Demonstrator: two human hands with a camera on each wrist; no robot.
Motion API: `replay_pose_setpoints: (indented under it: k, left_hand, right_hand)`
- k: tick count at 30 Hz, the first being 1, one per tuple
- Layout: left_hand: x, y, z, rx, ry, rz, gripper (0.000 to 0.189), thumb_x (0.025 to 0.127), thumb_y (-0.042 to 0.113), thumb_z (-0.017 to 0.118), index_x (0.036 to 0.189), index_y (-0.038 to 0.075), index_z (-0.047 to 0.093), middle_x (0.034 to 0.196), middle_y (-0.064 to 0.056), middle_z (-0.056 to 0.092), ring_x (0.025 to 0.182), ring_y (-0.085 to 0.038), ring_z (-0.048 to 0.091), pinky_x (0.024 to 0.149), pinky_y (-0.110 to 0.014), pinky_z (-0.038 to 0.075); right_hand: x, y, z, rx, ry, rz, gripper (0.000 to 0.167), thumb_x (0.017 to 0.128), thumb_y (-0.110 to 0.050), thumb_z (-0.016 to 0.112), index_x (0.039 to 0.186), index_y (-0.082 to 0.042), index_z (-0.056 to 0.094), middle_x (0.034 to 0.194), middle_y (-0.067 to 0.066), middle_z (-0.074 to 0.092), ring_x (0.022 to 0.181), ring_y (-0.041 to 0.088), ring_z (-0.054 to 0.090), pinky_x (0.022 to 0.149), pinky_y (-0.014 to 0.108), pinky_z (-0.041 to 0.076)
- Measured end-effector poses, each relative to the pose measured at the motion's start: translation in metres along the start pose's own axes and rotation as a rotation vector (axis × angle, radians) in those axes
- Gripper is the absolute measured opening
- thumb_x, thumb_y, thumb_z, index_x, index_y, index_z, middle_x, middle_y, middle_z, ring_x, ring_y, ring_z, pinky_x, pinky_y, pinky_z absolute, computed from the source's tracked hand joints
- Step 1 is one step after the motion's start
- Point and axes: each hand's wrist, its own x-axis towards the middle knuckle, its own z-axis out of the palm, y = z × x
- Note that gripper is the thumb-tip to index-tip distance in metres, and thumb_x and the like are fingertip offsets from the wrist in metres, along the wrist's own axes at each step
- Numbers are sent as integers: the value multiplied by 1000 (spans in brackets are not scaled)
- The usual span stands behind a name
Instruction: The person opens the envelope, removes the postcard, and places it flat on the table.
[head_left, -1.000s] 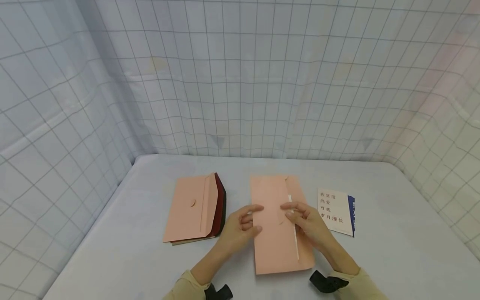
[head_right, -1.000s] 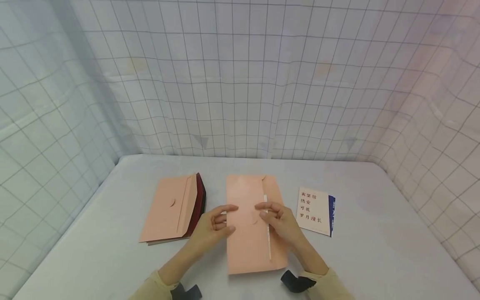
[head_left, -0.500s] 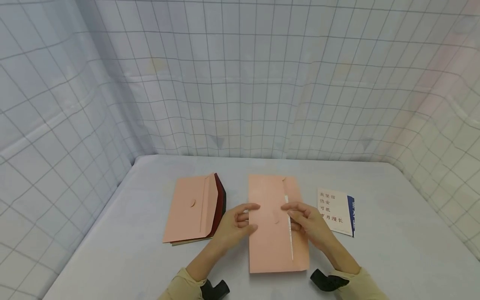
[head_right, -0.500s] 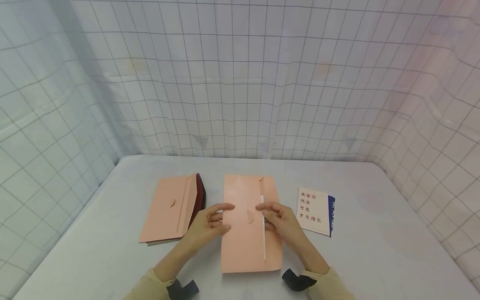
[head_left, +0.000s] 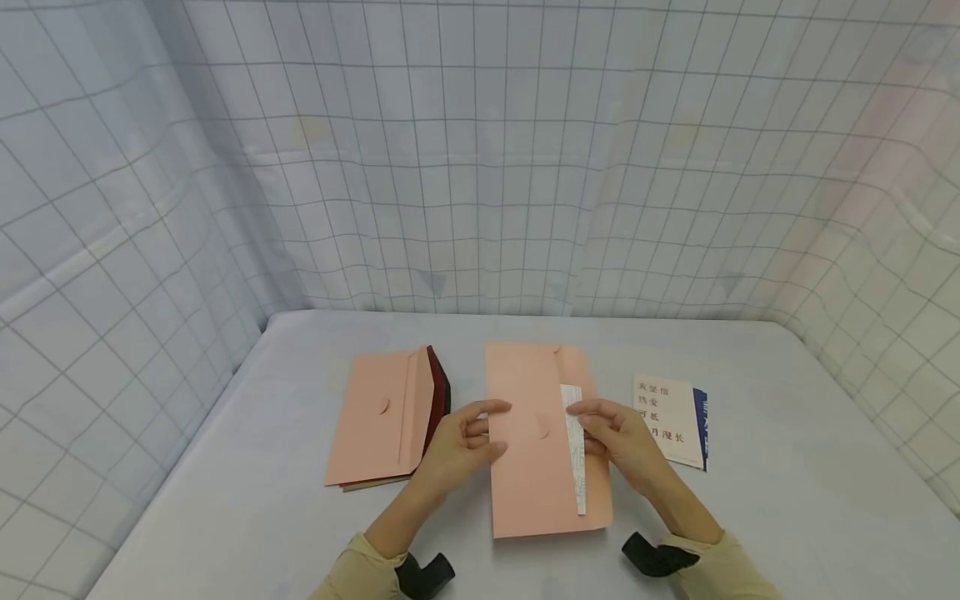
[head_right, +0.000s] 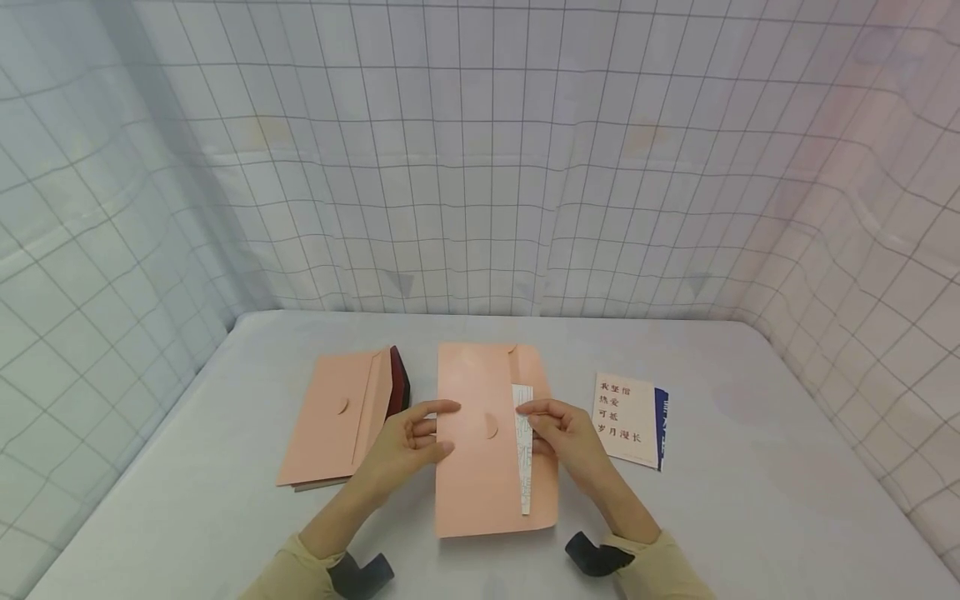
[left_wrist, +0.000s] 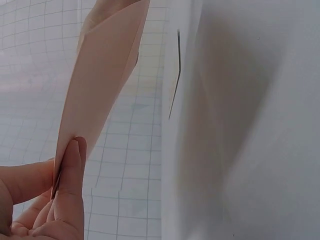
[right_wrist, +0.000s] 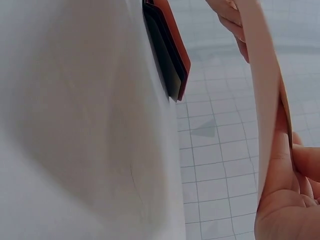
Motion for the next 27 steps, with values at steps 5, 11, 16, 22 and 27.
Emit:
replay_pose_setpoints:
  k: [5, 11, 16, 22, 27]
  left_hand:
    - [0, 0, -1, 16, 1, -7, 48, 81, -6, 62, 128, 3, 52, 79, -9, 62, 59, 1, 46, 54, -15, 38]
    - [0, 1, -1, 27, -7, -11, 48, 81, -6, 62, 127, 3, 53, 75, 2, 55, 55, 0, 36, 51, -15, 33]
    - [-1, 3, -3, 30, -9, 3, 47, 81, -5, 62, 127, 2, 53, 67, 3, 44, 53, -1, 30, 51, -16, 32]
    - [-1, 3, -7, 45, -14, 33, 47, 81, -5, 61, 126, 2, 53, 61, 4, 24, 52, -2, 21, 50, -16, 28]
    - [0, 3, -9, 54, -22, 37, 47, 81, -5, 61, 127, 2, 53, 62, 3, 19, 53, -4, 18, 50, -16, 25]
  right_hand:
    - [0, -1, 1, -5, 1, 19, 39, 96, -14, 50, 122, 15, 48, 97, -17, 68, 83, 0, 60, 71, 16, 52]
    - [0, -2, -3, -40, 22, 35, 37, 96, -14, 51, 121, 13, 50, 107, -9, 66, 91, 0, 62, 77, 18, 53]
    - [0, -3, -6, -72, 42, 34, 36, 96, -13, 50, 122, 13, 51, 116, 6, 63, 90, 1, 62, 77, 18, 54]
    - [0, -5, -8, -87, 62, 43, 37, 96, -13, 50, 124, 12, 51, 125, 24, 55, 91, 0, 64, 77, 19, 54]
    - [0, -6, -8, -87, 67, 35, 38, 96, -13, 51, 124, 12, 51, 127, 29, 53, 90, 1, 65, 77, 19, 54]
